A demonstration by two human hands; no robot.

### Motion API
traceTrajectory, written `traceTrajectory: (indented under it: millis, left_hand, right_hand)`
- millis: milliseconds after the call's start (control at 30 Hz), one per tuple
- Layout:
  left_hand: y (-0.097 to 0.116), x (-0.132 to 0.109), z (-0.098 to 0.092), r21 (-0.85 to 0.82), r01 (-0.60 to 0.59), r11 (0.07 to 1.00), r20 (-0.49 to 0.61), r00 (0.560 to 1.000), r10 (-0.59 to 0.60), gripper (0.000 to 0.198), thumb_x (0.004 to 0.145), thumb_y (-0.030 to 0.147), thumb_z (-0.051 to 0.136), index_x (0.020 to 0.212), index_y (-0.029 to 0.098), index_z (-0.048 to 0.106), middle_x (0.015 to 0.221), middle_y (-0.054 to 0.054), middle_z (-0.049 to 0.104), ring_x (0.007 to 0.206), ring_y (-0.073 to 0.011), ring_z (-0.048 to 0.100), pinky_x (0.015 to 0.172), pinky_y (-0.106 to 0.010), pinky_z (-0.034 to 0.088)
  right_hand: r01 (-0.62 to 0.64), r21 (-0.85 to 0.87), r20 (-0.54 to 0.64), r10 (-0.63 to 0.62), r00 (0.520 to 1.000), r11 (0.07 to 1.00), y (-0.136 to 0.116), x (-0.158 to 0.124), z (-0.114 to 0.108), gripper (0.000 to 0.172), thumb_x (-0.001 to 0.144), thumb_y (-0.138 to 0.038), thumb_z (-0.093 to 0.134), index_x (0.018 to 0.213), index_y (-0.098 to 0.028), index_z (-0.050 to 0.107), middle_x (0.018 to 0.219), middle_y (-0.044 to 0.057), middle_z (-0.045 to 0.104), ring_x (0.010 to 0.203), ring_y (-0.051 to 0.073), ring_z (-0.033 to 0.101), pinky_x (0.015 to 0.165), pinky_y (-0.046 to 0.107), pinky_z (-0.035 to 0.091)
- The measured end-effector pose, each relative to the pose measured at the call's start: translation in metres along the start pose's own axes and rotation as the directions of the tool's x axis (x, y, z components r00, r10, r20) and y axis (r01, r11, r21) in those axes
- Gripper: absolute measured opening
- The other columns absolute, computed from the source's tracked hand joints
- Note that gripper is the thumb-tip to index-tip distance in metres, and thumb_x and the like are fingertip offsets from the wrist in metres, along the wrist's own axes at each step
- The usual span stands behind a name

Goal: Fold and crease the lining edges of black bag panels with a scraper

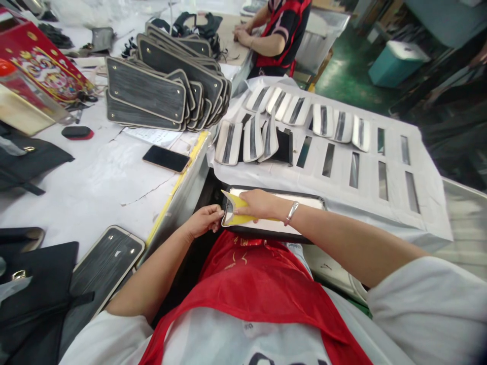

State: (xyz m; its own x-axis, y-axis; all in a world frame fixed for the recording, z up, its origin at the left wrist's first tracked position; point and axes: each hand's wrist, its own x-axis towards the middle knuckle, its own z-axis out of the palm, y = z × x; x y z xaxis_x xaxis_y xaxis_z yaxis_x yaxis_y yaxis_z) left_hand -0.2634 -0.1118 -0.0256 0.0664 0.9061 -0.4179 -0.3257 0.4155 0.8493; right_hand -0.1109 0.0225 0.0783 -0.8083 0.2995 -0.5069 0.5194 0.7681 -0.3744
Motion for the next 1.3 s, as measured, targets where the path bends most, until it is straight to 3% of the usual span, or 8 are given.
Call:
traceTrajectory:
  millis: [300, 500, 700, 767, 833, 967, 1200, 1300]
  left_hand:
    - [0.005, -0.004, 0.007, 0.015, 0.018, 1.000, -0.064, 0.998, -0.017, 0.045, 0.072, 0.056, 0.065, 0.066, 0.017, 0.044, 0.047, 0.006, 0.050, 0.037, -0.0056, 0.048, 0.037, -0.015, 0.041]
    - [0.015, -0.003, -0.001, 0.069, 0.103, 0.992, 0.035, 0.994, -0.106, 0.045, 0.064, 0.052, 0.074, 0.071, 0.017, 0.047, 0.056, 0.002, 0.058, 0.048, -0.0093, 0.058, 0.046, -0.019, 0.050]
    - [0.028, 0.006, -0.005, 0.172, 0.139, 0.975, 0.053, 0.987, -0.150, 0.045, 0.060, 0.051, 0.077, 0.069, 0.015, 0.050, 0.055, 0.001, 0.059, 0.048, -0.0089, 0.058, 0.041, -0.016, 0.046]
    - [0.032, 0.004, -0.004, 0.209, 0.148, 0.967, 0.038, 0.986, -0.160, 0.045, 0.059, 0.051, 0.077, 0.067, 0.015, 0.050, 0.055, 0.000, 0.059, 0.048, -0.0095, 0.058, 0.039, -0.015, 0.045]
    - [0.035, 0.002, -0.002, 0.240, 0.154, 0.958, 0.017, 0.986, -0.163, 0.045, 0.059, 0.050, 0.077, 0.065, 0.015, 0.051, 0.054, 0.000, 0.059, 0.048, -0.0101, 0.058, 0.038, -0.015, 0.043]
    - [0.040, 0.000, 0.002, 0.271, 0.154, 0.950, -0.038, 0.988, -0.149, 0.041, 0.061, 0.046, 0.077, 0.064, 0.015, 0.050, 0.052, 0.002, 0.058, 0.045, -0.0090, 0.056, 0.037, -0.015, 0.040]
    - [0.032, 0.000, 0.002, 0.127, 0.108, 0.986, -0.050, 0.993, -0.103, 0.039, 0.060, 0.037, 0.080, 0.066, 0.016, 0.048, 0.055, 0.003, 0.057, 0.047, -0.0072, 0.054, 0.040, -0.014, 0.041]
    - [0.019, -0.001, 0.005, -0.011, 0.025, 1.000, -0.072, 0.997, -0.026, 0.040, 0.060, 0.033, 0.080, 0.071, 0.018, 0.044, 0.056, 0.006, 0.054, 0.046, -0.0048, 0.051, 0.042, -0.013, 0.041]
  right_hand:
    - [-0.006, -0.046, -0.068, 0.003, 0.998, 0.999, 0.006, -0.003, 0.006, 0.041, 0.085, -0.048, 0.049, 0.096, -0.011, 0.063, 0.085, 0.013, 0.070, 0.075, 0.022, 0.066, 0.063, 0.024, 0.040]
    - [-0.066, -0.092, -0.027, 0.063, 0.998, 0.994, 0.002, -0.004, 0.004, 0.047, 0.084, -0.052, 0.051, 0.095, -0.008, 0.067, 0.095, 0.019, 0.069, 0.085, 0.027, 0.065, 0.067, 0.026, 0.042]
    - [-0.130, 0.153, -0.187, 0.158, 0.970, 0.980, 0.021, -0.034, 0.004, 0.040, 0.082, -0.048, 0.056, 0.090, -0.010, 0.066, 0.089, 0.015, 0.070, 0.074, 0.024, 0.066, 0.066, 0.027, 0.045]
    - [-0.166, 0.489, -0.182, 0.287, 0.941, 0.856, 0.030, -0.053, 0.013, 0.037, 0.082, -0.047, 0.056, 0.092, -0.012, 0.064, 0.082, 0.010, 0.070, 0.060, 0.019, 0.065, 0.057, 0.026, 0.046]
    - [-0.150, 0.813, -0.087, 0.372, 0.924, 0.563, 0.032, -0.071, 0.031, 0.035, 0.082, -0.045, 0.057, 0.096, -0.014, 0.062, 0.080, 0.007, 0.069, 0.056, 0.017, 0.063, 0.051, 0.024, 0.046]
    - [-0.080, 0.996, 0.066, 0.300, 0.952, 0.034, 0.014, -0.094, 0.072, 0.028, 0.081, -0.039, 0.060, 0.091, -0.013, 0.065, 0.084, 0.008, 0.070, 0.069, 0.015, 0.064, 0.060, 0.023, 0.050]
    - [-0.126, 0.990, 0.138, 0.357, 0.924, -0.058, -0.051, -0.076, 0.104, 0.028, 0.086, -0.038, 0.057, 0.074, -0.012, 0.059, 0.049, -0.003, 0.054, 0.035, 0.004, 0.041, 0.033, 0.012, 0.029]
    - [-0.174, 0.962, 0.235, 0.319, 0.918, -0.208, -0.074, -0.054, 0.120, 0.018, 0.086, -0.030, 0.059, 0.080, -0.012, 0.058, 0.057, 0.000, 0.061, 0.042, 0.007, 0.053, 0.040, 0.014, 0.042]
